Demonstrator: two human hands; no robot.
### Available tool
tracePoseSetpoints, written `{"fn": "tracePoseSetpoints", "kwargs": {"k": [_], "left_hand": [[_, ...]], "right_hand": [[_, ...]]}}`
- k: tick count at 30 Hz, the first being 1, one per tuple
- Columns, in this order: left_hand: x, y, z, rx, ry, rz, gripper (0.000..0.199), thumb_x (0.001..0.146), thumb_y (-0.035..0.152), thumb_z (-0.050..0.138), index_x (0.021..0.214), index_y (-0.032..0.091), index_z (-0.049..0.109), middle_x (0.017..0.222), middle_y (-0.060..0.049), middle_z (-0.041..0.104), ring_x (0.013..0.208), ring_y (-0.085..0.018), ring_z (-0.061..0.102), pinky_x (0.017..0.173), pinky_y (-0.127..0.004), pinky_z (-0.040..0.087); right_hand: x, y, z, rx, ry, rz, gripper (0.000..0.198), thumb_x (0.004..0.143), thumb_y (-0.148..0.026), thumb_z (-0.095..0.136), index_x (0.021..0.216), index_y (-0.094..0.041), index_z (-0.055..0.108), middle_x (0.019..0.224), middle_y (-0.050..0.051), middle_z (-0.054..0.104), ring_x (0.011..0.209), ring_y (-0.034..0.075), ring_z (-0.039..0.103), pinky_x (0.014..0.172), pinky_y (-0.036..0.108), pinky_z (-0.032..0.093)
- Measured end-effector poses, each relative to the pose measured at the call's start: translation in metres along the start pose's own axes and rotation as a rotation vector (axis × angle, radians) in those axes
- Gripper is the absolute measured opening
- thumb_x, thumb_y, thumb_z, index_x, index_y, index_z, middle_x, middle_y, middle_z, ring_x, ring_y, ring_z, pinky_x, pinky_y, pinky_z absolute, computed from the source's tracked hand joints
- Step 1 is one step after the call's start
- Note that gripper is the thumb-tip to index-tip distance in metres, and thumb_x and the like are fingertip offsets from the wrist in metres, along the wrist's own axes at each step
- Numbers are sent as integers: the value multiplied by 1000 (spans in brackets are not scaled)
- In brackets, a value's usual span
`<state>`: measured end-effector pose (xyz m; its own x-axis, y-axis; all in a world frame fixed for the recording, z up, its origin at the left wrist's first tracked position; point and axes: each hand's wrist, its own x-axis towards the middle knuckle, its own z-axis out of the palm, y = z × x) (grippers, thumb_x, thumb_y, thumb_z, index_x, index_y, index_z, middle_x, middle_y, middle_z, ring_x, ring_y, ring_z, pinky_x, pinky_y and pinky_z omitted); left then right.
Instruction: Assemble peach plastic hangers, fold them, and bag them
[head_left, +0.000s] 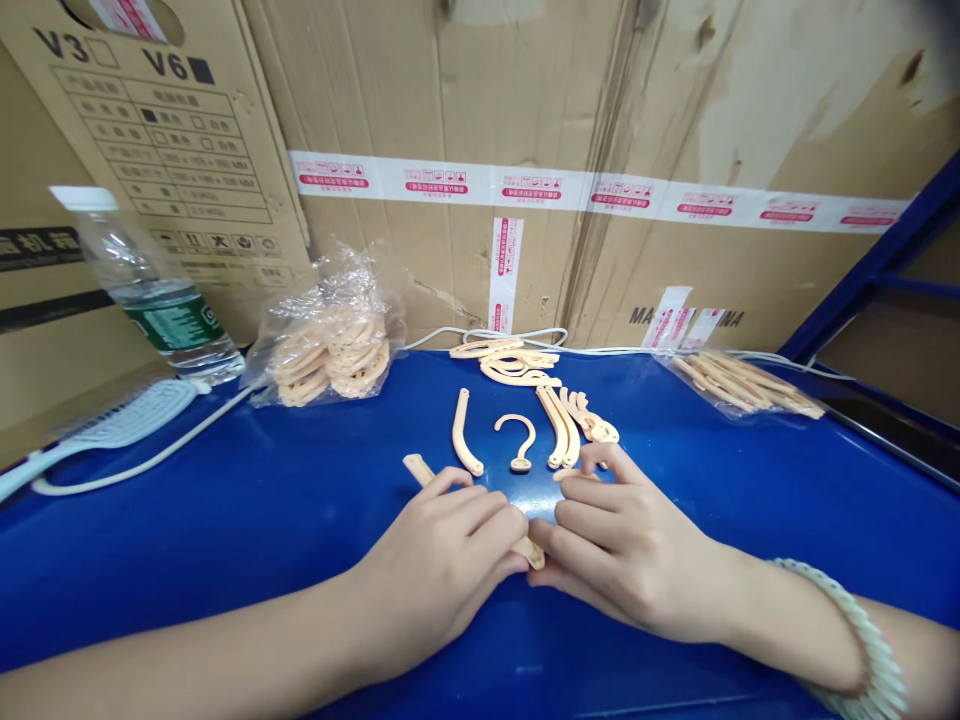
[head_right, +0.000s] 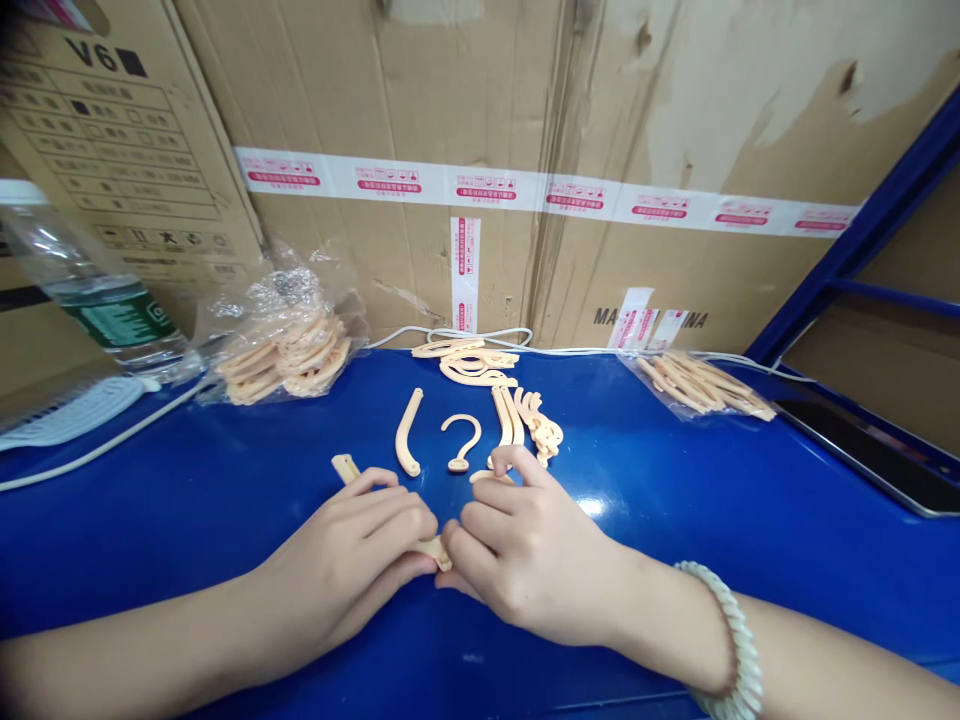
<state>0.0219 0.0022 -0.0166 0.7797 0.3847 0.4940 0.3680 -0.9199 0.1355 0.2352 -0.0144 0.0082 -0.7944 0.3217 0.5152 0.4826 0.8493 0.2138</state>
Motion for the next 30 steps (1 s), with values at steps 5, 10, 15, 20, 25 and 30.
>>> {"fn": "tracePoseSetpoints", "kwargs": {"k": [5, 10, 15, 20, 25, 30], "left_hand": [[0, 0, -3, -34, -48, -15, 24, 97, 11, 38, 77, 17, 52, 74, 0, 60, 65, -16, 50, 69, -32, 36], [1, -1, -8, -66, -30, 4, 24, 91, 7, 43, 71, 18, 50, 67, 1, 58, 60, -14, 47, 66, -30, 37], [3, -2, -11, 69, 82, 143, 32, 95, 7, 37, 71, 17, 55, 66, -1, 63, 61, -15, 52, 69, -32, 40], [6, -9, -21, 162, 90, 284, 32, 100, 9, 37, 77, 16, 59, 72, 0, 68, 67, -14, 59, 80, -34, 43], [6, -36, -24, 282, 15, 191, 30, 101, 11, 32, 91, 14, 60, 80, -4, 67, 80, -18, 62, 92, -40, 44], [1, -53, -16, 309, -53, -46, 19, 98, 11, 40, 95, 14, 59, 101, -9, 64, 98, -24, 58, 87, -43, 49]], "right_hand": [[-2, -3, 4, 83, -31, 16, 35, 101, -29, 44, 78, -14, 64, 61, -1, 53, 63, 15, 43, 81, 38, 29], [-5, -7, 8, 227, -34, 67, 22, 97, -28, 53, 85, -14, 66, 64, 0, 59, 65, 15, 47, 80, 38, 29], [-3, -4, 7, 521, 1, 234, 14, 93, -26, 59, 85, -17, 65, 68, -1, 65, 61, 12, 52, 76, 33, 34], [-1, 16, 2, 485, 122, 368, 9, 89, -26, 65, 91, -18, 66, 67, -2, 62, 61, 12, 49, 73, 33, 36], [-1, 25, 1, 410, 91, 391, 8, 91, -23, 62, 96, -18, 65, 79, 2, 63, 80, 18, 53, 84, 39, 37], [-3, 27, 7, 380, 21, 392, 11, 94, -22, 57, 103, -20, 64, 97, 5, 66, 95, 21, 55, 93, 42, 37]]}}
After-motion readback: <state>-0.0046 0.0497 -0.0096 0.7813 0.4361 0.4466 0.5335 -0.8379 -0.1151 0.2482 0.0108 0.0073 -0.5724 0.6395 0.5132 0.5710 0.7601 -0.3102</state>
